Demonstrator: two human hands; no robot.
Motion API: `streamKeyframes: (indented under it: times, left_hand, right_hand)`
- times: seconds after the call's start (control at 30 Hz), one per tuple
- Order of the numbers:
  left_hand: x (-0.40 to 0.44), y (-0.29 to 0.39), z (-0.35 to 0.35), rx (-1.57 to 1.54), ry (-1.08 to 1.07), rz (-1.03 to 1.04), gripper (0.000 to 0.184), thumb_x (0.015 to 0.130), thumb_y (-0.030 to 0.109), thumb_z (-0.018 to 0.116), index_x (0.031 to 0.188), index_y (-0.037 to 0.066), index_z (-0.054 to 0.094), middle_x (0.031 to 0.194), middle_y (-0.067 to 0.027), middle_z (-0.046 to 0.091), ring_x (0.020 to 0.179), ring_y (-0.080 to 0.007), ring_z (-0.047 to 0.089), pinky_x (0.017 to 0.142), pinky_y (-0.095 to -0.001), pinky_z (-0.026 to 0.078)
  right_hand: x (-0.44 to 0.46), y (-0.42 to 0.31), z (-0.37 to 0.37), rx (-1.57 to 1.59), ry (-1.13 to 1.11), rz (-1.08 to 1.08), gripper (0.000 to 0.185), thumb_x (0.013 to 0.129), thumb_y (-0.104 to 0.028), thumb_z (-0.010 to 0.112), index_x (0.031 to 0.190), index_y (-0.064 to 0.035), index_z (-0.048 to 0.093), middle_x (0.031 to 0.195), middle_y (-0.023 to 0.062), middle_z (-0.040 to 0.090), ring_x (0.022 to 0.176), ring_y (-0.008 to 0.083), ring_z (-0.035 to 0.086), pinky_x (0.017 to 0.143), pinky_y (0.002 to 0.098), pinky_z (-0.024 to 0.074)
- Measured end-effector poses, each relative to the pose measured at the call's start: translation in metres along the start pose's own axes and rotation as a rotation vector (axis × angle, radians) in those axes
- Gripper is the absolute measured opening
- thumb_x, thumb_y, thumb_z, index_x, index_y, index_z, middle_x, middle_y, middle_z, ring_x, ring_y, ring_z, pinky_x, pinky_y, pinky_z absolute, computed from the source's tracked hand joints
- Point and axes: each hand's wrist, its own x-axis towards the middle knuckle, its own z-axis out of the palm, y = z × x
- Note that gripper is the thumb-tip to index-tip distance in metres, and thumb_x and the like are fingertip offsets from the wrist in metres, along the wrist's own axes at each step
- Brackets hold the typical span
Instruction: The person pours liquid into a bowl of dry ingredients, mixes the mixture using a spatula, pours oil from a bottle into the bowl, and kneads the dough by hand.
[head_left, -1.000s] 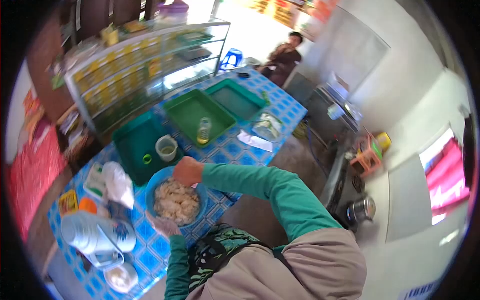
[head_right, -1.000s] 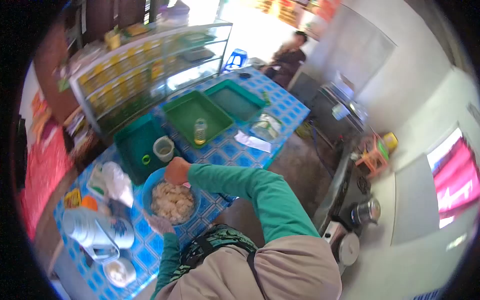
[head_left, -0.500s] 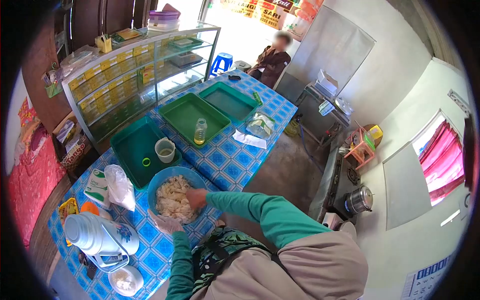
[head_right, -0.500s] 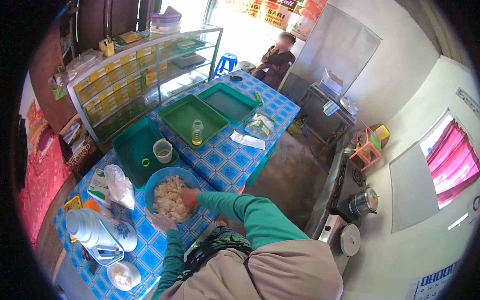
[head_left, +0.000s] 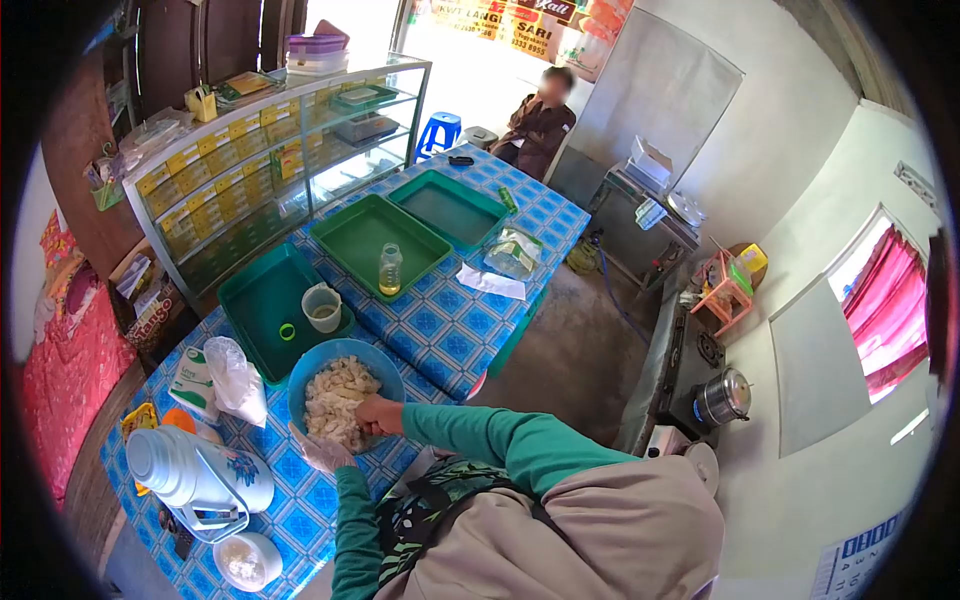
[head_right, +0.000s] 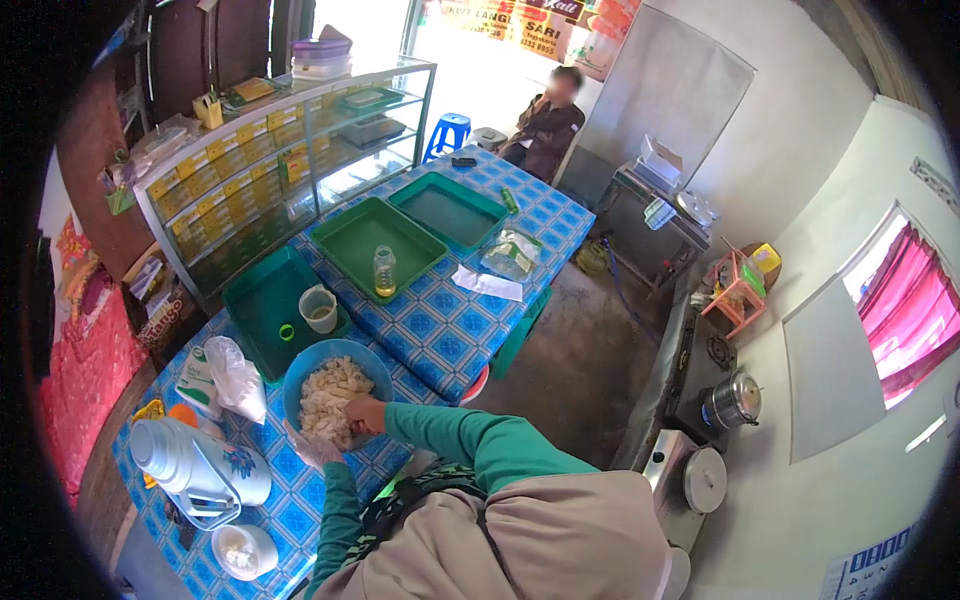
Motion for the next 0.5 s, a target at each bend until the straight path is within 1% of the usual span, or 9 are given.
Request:
streamKeyframes:
  times: [0.07,0.13,0.2,0.27,0.33,0.4,0.43,0.47,0.5]
  left_hand:
    - [0.002,-0.001,0.000,-0.053,-0.003,-0.007,0.053,0.091,0.005,0.037,0.144,0.011,0.038,0.125,-0.0232,0.058,0.100,-0.0371,0.061,0.088,-0.0454,0.046]
    - [0.003,-0.010,0.002,-0.097,-0.017,-0.016,0.053,0.091,0.005,0.037,0.144,0.011,0.038,0.125,-0.0234,0.057,0.100,-0.0373,0.061,0.088,-0.0452,0.046]
    - [0.007,-0.013,0.004,-0.110,-0.025,-0.001,0.047,0.092,0.009,0.038,0.138,0.005,0.043,0.133,-0.0233,0.052,0.112,-0.0407,0.056,0.093,-0.0462,0.044]
    - [0.005,-0.007,-0.001,-0.055,-0.039,-0.027,0.046,0.093,0.012,0.039,0.138,0.005,0.043,0.133,-0.0233,0.051,0.112,-0.0406,0.056,0.093,-0.0458,0.044]
    - [0.005,-0.005,0.000,0.004,-0.052,-0.059,0.045,0.094,0.014,0.039,0.138,0.005,0.044,0.133,-0.0234,0.051,0.112,-0.0405,0.056,0.093,-0.0455,0.044]
    - [0.005,-0.009,0.001,-0.056,-0.010,0.005,0.047,0.095,0.016,0.039,0.140,0.006,0.041,0.131,-0.0217,0.054,0.108,-0.0376,0.059,0.092,-0.0414,0.046]
    - [0.004,-0.008,0.004,-0.307,-0.066,-0.130,0.048,0.094,0.012,0.040,0.141,0.005,0.041,0.127,-0.0204,0.057,0.103,-0.0311,0.061,0.087,-0.0381,0.049]
    - [0.005,0.003,-0.001,-0.146,-0.100,-0.083,0.051,0.091,0.011,0.043,0.142,0.005,0.038,0.118,-0.0152,0.061,0.091,-0.0245,0.060,0.078,-0.0336,0.048]
    - [0.006,0.013,-0.005,0.019,-0.126,-0.032,0.056,0.088,0.009,0.046,0.143,0.004,0.035,0.109,-0.0100,0.064,0.080,-0.0179,0.060,0.069,-0.0290,0.047]
  right_hand:
    - [-0.006,-0.001,-0.015,0.023,-0.061,0.086,0.010,0.081,-0.011,0.058,0.072,-0.0056,0.055,0.060,0.0032,0.052,0.042,0.0078,0.040,0.036,0.0269,0.0291]
    - [0.008,0.015,-0.031,0.333,-0.450,-0.058,0.013,0.086,-0.012,0.055,0.074,-0.0080,0.052,0.060,-0.0011,0.047,0.041,0.0032,0.032,0.036,0.0227,0.0258]
    - [0.016,0.020,-0.036,0.436,-0.505,-0.018,0.013,0.088,-0.013,0.053,0.076,-0.0082,0.051,0.061,-0.0024,0.046,0.041,0.0024,0.031,0.036,0.0213,0.0253]
    - [0.016,0.019,-0.039,0.533,-0.560,0.025,0.013,0.091,-0.014,0.051,0.079,-0.0084,0.050,0.062,-0.0038,0.044,0.041,0.0016,0.030,0.037,0.0198,0.0247]
    - [-0.002,0.011,-0.048,0.596,-0.463,0.101,0.011,0.093,-0.013,0.048,0.084,-0.0075,0.050,0.064,-0.0027,0.046,0.041,0.0024,0.031,0.037,0.0192,0.0258]
    - [-0.003,0.010,-0.059,0.648,-0.475,0.088,0.010,0.094,-0.012,0.046,0.087,-0.0064,0.050,0.065,-0.0022,0.046,0.043,0.0029,0.033,0.036,0.0195,0.0262]
    - [-0.002,0.014,-0.062,0.700,-0.489,0.081,0.011,0.094,-0.011,0.044,0.089,-0.0053,0.051,0.066,-0.0017,0.047,0.044,0.0034,0.035,0.036,0.0198,0.0266]
    - [-0.007,0.014,-0.070,0.865,-0.619,0.127,0.011,0.094,-0.011,0.044,0.093,-0.0031,0.051,0.067,-0.0016,0.047,0.046,0.0038,0.038,0.037,0.0195,0.0279]
    - [-0.016,0.013,-0.077,0.723,-0.631,-0.060,0.013,0.093,-0.011,0.045,0.096,-0.0008,0.053,0.069,-0.0011,0.047,0.052,0.0041,0.041,0.038,0.0190,0.0299]
